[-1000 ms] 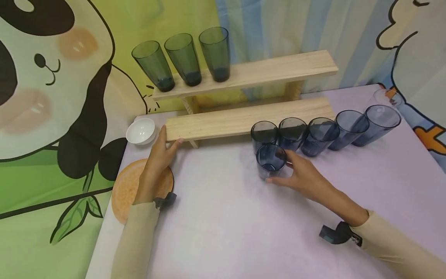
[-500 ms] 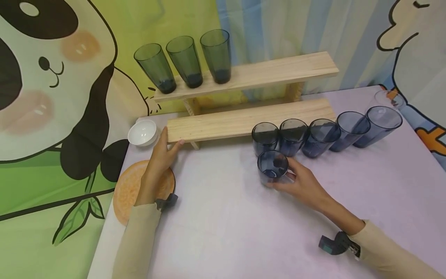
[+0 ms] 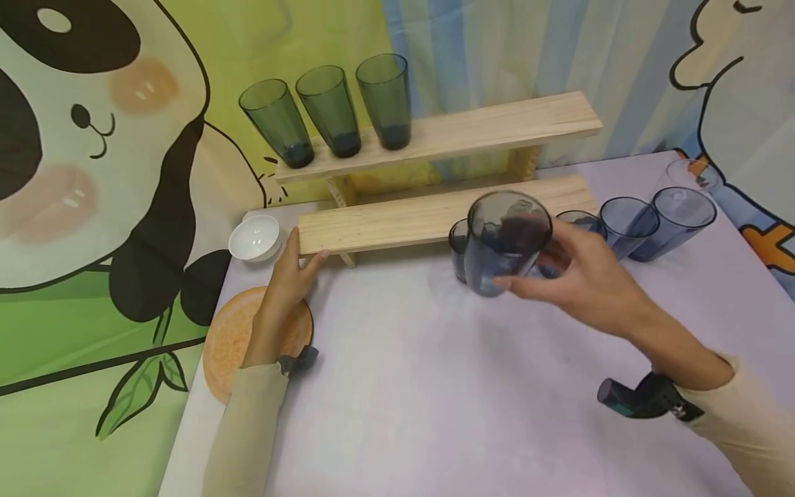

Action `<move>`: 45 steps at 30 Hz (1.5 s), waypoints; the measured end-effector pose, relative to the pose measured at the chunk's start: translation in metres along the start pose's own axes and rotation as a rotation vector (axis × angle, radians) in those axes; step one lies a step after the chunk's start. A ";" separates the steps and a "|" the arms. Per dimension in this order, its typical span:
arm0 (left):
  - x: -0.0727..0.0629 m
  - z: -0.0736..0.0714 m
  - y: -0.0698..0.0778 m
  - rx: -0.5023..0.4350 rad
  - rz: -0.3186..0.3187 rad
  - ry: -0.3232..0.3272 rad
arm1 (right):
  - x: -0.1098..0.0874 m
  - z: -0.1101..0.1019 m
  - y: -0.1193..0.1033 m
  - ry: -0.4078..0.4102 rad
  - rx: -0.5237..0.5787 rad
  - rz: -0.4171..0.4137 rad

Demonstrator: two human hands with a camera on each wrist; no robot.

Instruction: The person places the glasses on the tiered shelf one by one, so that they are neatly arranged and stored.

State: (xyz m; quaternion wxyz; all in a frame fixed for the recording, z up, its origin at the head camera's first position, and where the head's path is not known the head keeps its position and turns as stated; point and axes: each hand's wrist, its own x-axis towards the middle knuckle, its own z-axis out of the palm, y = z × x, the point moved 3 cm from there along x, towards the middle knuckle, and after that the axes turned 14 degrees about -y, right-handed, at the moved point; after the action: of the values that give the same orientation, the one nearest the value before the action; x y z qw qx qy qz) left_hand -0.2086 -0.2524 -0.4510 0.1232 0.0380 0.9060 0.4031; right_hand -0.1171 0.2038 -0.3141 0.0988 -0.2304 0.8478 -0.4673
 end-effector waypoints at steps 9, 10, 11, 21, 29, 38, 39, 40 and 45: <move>-0.001 0.000 -0.002 0.004 -0.004 0.002 | 0.084 -0.063 -0.023 0.049 -0.015 0.071; -0.001 0.000 -0.002 0.003 -0.003 0.003 | 0.093 -0.067 -0.022 0.056 -0.040 0.083; -0.001 0.001 -0.003 0.002 -0.002 0.002 | 0.103 -0.070 -0.021 0.062 -0.068 0.100; 0.002 0.002 0.001 0.001 0.011 0.001 | 0.176 -0.085 0.002 0.106 -0.059 0.131; 0.001 0.000 0.001 0.003 -0.007 0.007 | 0.213 -0.081 0.000 0.114 -0.094 0.135; 0.002 0.002 -0.001 -0.002 -0.002 -0.001 | 0.229 -0.074 0.005 0.101 -0.087 0.181; 0.002 0.002 -0.001 -0.001 -0.006 -0.002 | 0.229 -0.074 0.006 0.098 -0.083 0.187; 0.002 0.002 -0.001 0.000 -0.007 -0.001 | 0.229 -0.074 0.007 0.096 -0.078 0.191; 0.000 -0.001 0.001 0.014 -0.013 0.002 | 0.231 -0.075 0.009 0.101 -0.080 0.184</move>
State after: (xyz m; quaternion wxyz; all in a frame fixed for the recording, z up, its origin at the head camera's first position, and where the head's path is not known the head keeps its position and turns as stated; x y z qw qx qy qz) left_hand -0.2090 -0.2530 -0.4497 0.1245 0.0326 0.9092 0.3960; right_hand -0.3505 0.1516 -0.2697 0.0890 -0.1317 0.8873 -0.4330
